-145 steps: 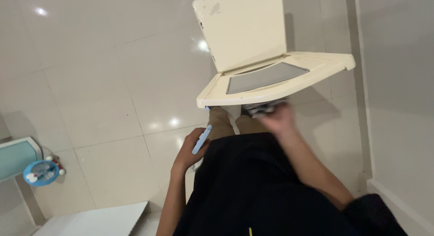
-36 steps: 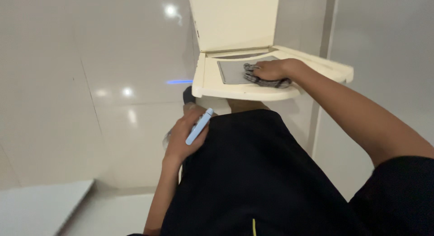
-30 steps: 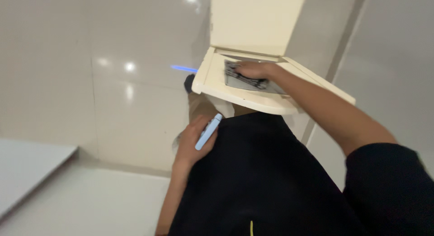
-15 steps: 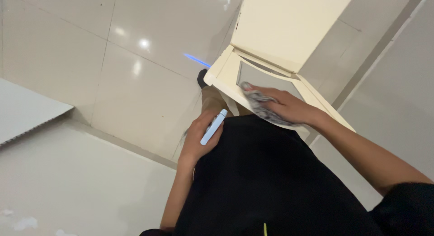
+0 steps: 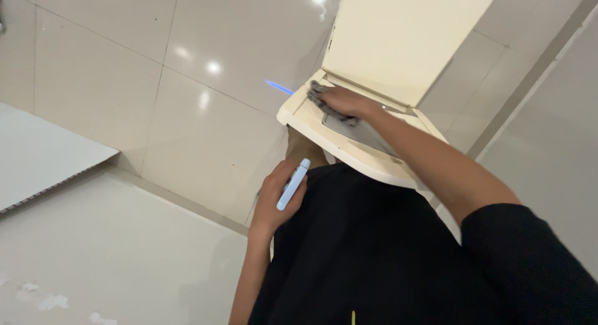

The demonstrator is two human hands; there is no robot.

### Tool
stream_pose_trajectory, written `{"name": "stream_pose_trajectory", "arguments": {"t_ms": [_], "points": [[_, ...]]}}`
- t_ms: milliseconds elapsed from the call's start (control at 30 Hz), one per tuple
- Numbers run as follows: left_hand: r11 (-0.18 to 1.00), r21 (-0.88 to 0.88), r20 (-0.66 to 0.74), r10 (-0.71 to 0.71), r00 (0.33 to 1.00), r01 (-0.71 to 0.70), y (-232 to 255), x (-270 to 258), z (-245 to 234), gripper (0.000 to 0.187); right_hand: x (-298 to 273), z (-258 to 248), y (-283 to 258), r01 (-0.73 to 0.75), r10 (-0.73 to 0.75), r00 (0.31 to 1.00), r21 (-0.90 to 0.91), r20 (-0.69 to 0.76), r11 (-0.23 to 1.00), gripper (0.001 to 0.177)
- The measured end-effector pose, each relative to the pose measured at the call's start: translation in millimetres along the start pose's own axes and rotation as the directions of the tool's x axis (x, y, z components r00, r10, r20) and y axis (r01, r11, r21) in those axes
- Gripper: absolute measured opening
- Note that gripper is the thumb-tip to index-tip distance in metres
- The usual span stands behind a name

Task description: The person wipes a white plastic chair with a cloth while holding a spray bottle. They clean the backrest, seat, and legs, repeatedly spraying and wiping the same areas.

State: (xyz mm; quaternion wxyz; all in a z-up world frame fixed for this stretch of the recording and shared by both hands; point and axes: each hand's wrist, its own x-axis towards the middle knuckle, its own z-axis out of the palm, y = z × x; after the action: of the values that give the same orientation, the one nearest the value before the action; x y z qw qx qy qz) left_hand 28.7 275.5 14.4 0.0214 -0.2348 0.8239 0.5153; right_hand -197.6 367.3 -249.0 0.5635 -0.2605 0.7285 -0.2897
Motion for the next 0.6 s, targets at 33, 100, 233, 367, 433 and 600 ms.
{"name": "stream_pose_trajectory", "arguments": {"t_ms": [33, 100, 233, 367, 433, 600], "points": [[0.999, 0.009, -0.005, -0.032, 0.999, 0.033, 0.3, -1.5, -1.0, 0.014, -0.5, -0.9, -16.5, -0.039, 0.04, 0.999, 0.021, -0.023, 0.999, 0.06], [0.997, 0.009, -0.027, -0.079, 0.996, 0.08, -0.2, -6.7, -5.1, 0.014, -22.9, 0.8, -45.6, -0.033, 0.034, 0.999, 0.033, -0.039, 0.999, 0.057], [0.994, -0.027, -0.063, -0.111, 0.992, 0.109, -6.8, -2.8, -2.0, 0.014, -90.9, -17.2, -84.4, 0.029, -0.03, 1.0, 0.125, 0.004, 0.992, 0.052], [0.993, -0.027, -0.081, -0.115, 0.99, 0.113, -11.2, -0.5, -4.3, 0.015, -110.3, -21.7, -96.5, 0.098, -0.099, 0.995, 0.036, 0.014, 0.995, 0.047], [0.992, -0.024, -0.078, -0.125, 0.989, 0.124, -11.0, 1.2, -5.4, 0.014, -84.0, -17.0, -87.0, 0.125, -0.126, 0.992, -0.021, -0.023, 0.992, 0.041], [0.99, -0.018, -0.096, -0.142, 0.985, 0.141, -2.9, -0.8, -5.1, 0.016, 22.2, 6.7, -16.5, 0.05, -0.062, 0.993, -0.114, -0.104, 0.992, 0.05]]}}
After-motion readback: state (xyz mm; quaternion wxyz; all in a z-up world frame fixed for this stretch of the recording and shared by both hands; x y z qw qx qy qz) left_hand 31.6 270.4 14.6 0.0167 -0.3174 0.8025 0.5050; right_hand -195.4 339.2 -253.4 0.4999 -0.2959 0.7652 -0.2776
